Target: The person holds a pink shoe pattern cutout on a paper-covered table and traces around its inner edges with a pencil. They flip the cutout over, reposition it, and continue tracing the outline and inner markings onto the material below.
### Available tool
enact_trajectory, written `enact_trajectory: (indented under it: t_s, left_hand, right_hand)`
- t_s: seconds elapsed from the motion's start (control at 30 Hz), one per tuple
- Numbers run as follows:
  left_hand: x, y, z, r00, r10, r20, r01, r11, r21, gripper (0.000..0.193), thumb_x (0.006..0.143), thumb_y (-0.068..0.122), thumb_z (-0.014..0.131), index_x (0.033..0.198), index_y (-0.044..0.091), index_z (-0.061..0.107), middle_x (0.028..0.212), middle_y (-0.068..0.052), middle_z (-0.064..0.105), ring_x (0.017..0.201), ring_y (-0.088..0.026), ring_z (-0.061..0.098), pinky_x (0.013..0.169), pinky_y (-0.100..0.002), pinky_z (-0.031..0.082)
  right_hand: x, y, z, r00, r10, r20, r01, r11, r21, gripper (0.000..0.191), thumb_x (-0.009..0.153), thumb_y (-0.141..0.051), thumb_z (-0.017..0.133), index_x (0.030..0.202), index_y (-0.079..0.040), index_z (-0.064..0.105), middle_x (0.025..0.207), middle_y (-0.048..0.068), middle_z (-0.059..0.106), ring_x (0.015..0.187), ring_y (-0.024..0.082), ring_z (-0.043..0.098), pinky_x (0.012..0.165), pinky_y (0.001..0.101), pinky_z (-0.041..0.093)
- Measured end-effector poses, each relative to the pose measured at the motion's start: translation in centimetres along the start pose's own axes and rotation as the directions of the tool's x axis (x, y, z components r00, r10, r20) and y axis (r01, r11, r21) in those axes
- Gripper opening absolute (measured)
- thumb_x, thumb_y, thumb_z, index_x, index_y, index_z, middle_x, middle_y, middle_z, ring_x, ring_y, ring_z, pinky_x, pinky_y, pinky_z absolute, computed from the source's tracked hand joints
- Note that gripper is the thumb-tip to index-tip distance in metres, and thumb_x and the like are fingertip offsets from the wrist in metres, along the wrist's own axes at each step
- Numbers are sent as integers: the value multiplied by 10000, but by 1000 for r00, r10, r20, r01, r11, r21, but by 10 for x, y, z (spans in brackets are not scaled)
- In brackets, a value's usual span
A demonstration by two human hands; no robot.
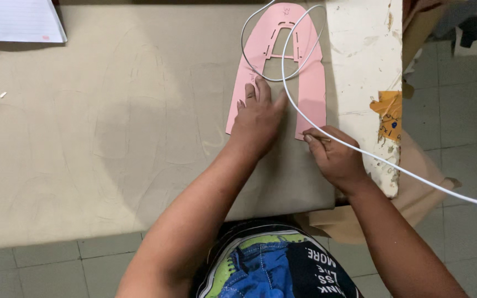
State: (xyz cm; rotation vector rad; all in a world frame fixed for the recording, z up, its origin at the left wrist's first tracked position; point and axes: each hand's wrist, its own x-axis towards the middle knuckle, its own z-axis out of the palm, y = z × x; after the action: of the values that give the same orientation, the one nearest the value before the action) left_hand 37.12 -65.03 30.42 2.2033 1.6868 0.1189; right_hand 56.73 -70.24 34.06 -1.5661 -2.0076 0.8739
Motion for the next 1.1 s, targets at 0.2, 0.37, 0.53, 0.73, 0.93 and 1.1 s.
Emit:
enact_trajectory:
  t_s: [0.2,0.37,0.53,0.73,0.93,1.1]
  left_hand:
    - [-12,-30,-21,978,-199,61,208,926,-314,564,898,-30,442,1460,-40,385,1664,-187,196,1091,-383,656,816,-460,563]
    - [-10,-28,-37,965,-183,187,216,961,-170,518,911,-62,440,1426,-9,431,1690,-124,188,1047,-344,681,815,-463,573]
    - [-7,-35,-41,990,-135,40,139,982,-129,437,826,-95,562,1247,23,540,1655,-145,251,1381,-375,466,952,-414,549]
    - [4,-38,-40,974,-153,169,173,979,-111,622,735,-60,668,1319,44,481,1645,-164,212,1474,-384,291,1040,-404,486]
    - [2,-35,-33,989,-126,72,134,984,-118,423,913,-19,535,1330,41,500,1652,-200,241,1495,-386,304,1049,-413,492]
    - [7,-37,-27,988,-120,93,130,986,-102,413,918,-12,517,1330,10,488,1654,-219,239,1496,-390,304,989,-410,539]
  right_hand:
    - [14,9,2,997,-36,63,39,999,-37,147,968,-119,657,1022,-15,744,944,123,745,832,253,740,747,360,578]
    - [59,8,6,985,-146,-90,134,983,-127,139,1004,-125,652,1039,-21,737,1009,134,746,874,276,733,805,364,585]
    - [80,10,12,979,-174,-111,142,958,-251,128,994,-142,694,1013,-25,742,998,141,743,862,323,716,798,401,571]
    - [70,3,12,988,-140,-65,119,958,-260,134,961,-150,678,1003,-36,736,976,133,733,843,324,712,784,402,573]
    - [115,6,3,958,-192,-212,166,977,-134,129,1017,-145,676,1056,-32,726,1001,140,735,888,313,718,805,385,573]
    - [112,10,4,983,-71,-172,55,994,-97,147,998,-157,654,1036,-32,721,983,134,737,848,282,731,789,373,575]
